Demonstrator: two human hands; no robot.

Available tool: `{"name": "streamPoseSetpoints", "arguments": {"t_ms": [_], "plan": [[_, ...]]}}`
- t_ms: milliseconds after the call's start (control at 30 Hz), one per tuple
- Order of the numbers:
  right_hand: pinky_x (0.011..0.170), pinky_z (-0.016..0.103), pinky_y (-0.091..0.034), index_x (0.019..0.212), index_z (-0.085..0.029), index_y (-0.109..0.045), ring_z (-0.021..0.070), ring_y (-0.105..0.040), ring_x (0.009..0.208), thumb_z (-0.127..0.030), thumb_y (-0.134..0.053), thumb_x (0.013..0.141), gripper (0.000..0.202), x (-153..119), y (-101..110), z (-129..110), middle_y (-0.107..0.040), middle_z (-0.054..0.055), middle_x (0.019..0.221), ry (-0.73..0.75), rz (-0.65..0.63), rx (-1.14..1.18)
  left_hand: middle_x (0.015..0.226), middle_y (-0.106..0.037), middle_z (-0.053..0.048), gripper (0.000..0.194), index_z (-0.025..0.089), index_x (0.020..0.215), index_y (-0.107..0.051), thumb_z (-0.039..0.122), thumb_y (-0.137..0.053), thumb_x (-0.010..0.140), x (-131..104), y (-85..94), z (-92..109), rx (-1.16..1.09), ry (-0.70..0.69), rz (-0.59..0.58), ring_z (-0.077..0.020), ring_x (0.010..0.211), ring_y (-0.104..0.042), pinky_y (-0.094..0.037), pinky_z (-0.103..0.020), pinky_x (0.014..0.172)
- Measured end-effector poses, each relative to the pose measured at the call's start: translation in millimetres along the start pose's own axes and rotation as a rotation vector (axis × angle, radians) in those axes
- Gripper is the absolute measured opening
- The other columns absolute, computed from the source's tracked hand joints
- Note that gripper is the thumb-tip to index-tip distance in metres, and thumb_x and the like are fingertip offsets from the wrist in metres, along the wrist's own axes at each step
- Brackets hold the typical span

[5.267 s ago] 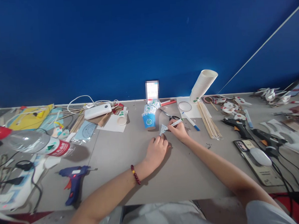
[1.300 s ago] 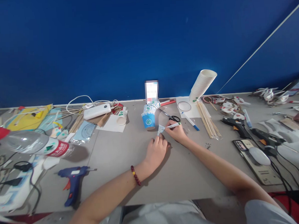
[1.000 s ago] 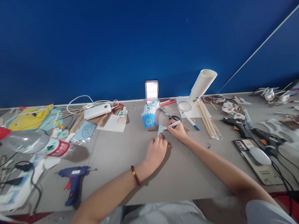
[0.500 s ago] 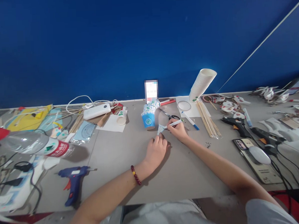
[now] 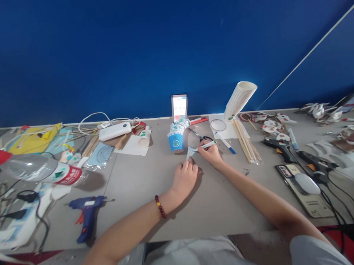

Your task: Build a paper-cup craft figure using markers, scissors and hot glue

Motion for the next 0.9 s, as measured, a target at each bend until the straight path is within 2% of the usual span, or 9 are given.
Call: {"name": "streamPoseSetpoints", "arguments": {"t_ms": [200,500,900], "plan": [[0.052,0.025,-0.036,0.058,-0.021,-0.054,0.0136,-0.046,0.053,-0.026,-0.053,0.065,0.009,-1.2,-1.5,-3.9,-0.054,-0.001,0.055,0.022,0.000,-0.012,0.125,-0.063,-0.015,0.026,0.015,0.096,-0.064,0.032,-0.044,0.097,0.0,-0.8,0.0,0.012,-0.009,0.014,-0.0232,0.094,-0.059,-0.044,-0.036,0.073],[0.050,0.025,-0.035,0.058,-0.021,-0.053,0.0138,-0.047,0.053,-0.025,-0.052,0.064,0.008,0.5,-0.3,4.3,-0.052,-0.002,0.053,-0.015,0.011,0.009,0.126,-0.063,-0.015,0.026,0.015,0.097,-0.063,0.031,-0.042,0.098,-0.3,3.3,0.1,0.023,-0.010,0.003,-0.0232,0.094,-0.059,-0.045,-0.036,0.074],[0.054,0.026,-0.035,0.054,-0.021,-0.051,0.0126,-0.044,0.054,-0.022,-0.055,0.061,0.008,-4.7,-3.9,-5.4,-0.051,-0.003,0.054,0.063,-0.004,0.051,0.123,-0.065,-0.014,0.027,0.014,0.096,-0.064,0.032,-0.044,0.097,-0.4,2.3,0.3,0.028,-0.009,0.046,-0.0226,0.093,-0.060,-0.046,-0.035,0.073]]}}
Point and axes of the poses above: each hand's wrist, its own x-axis towards the middle knuckle, its own y-axis out of the back of the hand, z = x × y, the point moved 5 cm from there along x, towards the middle knuckle
